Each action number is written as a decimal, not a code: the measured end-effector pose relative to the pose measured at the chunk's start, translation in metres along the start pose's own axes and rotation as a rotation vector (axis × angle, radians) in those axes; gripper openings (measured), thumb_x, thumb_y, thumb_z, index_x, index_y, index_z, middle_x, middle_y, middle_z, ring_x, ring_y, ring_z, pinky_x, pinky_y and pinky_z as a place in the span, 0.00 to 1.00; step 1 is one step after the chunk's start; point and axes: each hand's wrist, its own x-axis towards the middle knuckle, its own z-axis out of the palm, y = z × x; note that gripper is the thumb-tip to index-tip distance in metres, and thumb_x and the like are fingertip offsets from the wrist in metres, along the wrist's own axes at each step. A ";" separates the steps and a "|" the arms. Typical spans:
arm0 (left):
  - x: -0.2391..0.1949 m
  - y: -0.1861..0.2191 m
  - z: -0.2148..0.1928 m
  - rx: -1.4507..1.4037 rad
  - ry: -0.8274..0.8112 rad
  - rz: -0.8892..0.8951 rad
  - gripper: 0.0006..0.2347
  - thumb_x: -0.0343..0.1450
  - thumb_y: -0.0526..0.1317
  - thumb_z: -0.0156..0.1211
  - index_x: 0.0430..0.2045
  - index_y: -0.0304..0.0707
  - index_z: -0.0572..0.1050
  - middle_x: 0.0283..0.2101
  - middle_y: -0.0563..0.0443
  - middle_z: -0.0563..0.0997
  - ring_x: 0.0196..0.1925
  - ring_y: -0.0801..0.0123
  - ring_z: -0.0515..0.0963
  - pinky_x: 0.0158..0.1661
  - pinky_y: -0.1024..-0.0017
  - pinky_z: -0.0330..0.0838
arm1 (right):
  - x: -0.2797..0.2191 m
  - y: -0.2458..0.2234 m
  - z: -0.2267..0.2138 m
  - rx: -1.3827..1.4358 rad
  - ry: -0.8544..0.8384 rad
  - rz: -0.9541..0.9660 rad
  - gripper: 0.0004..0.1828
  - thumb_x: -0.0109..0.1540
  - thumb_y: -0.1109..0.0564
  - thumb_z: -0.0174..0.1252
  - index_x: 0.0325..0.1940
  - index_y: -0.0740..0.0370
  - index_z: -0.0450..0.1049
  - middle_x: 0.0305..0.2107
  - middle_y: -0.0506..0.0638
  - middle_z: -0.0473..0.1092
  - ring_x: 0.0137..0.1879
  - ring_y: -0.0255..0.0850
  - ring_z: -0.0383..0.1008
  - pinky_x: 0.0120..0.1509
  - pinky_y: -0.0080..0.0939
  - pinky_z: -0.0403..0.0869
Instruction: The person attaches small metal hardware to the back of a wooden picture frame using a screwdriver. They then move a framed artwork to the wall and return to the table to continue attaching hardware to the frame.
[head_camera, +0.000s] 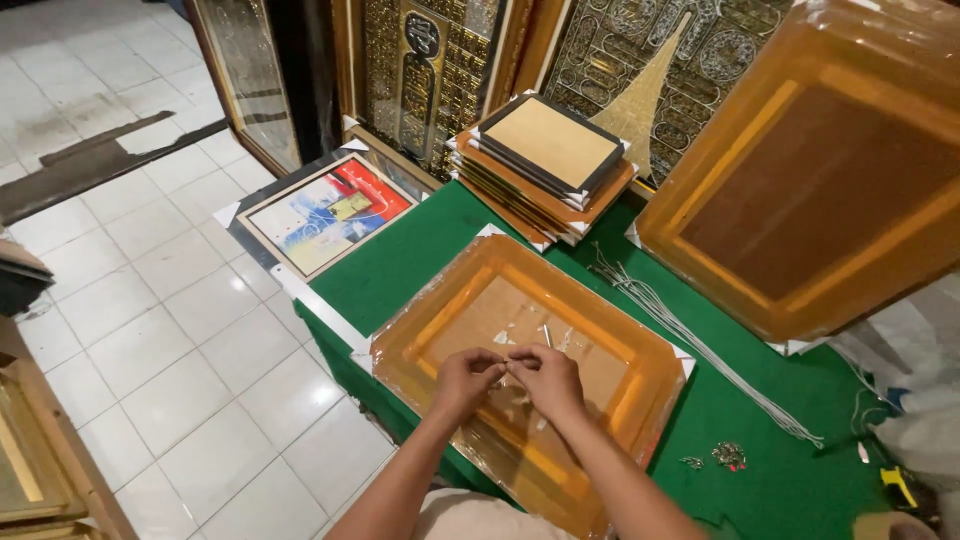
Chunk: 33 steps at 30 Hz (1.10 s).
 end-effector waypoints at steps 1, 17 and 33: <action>-0.007 0.012 0.000 0.000 -0.009 0.004 0.10 0.70 0.43 0.75 0.44 0.54 0.91 0.42 0.51 0.94 0.43 0.64 0.93 0.46 0.63 0.87 | 0.000 -0.001 -0.003 0.000 0.009 0.005 0.16 0.63 0.49 0.73 0.56 0.39 0.89 0.47 0.44 0.88 0.62 0.45 0.87 0.61 0.45 0.83; 0.002 -0.004 -0.010 -0.385 0.170 -0.083 0.09 0.71 0.39 0.77 0.40 0.33 0.89 0.33 0.45 0.85 0.32 0.68 0.84 0.23 0.70 0.84 | 0.036 0.014 0.037 -0.648 -0.190 0.096 0.14 0.66 0.45 0.62 0.51 0.29 0.89 0.54 0.42 0.85 0.72 0.55 0.79 0.77 0.69 0.68; 0.007 0.009 -0.011 -0.314 0.173 -0.107 0.10 0.70 0.41 0.78 0.39 0.35 0.90 0.34 0.44 0.88 0.33 0.67 0.85 0.26 0.70 0.86 | 0.020 -0.004 0.035 -0.868 -0.326 -0.062 0.23 0.69 0.57 0.47 0.63 0.57 0.81 0.56 0.56 0.82 0.67 0.61 0.81 0.74 0.77 0.63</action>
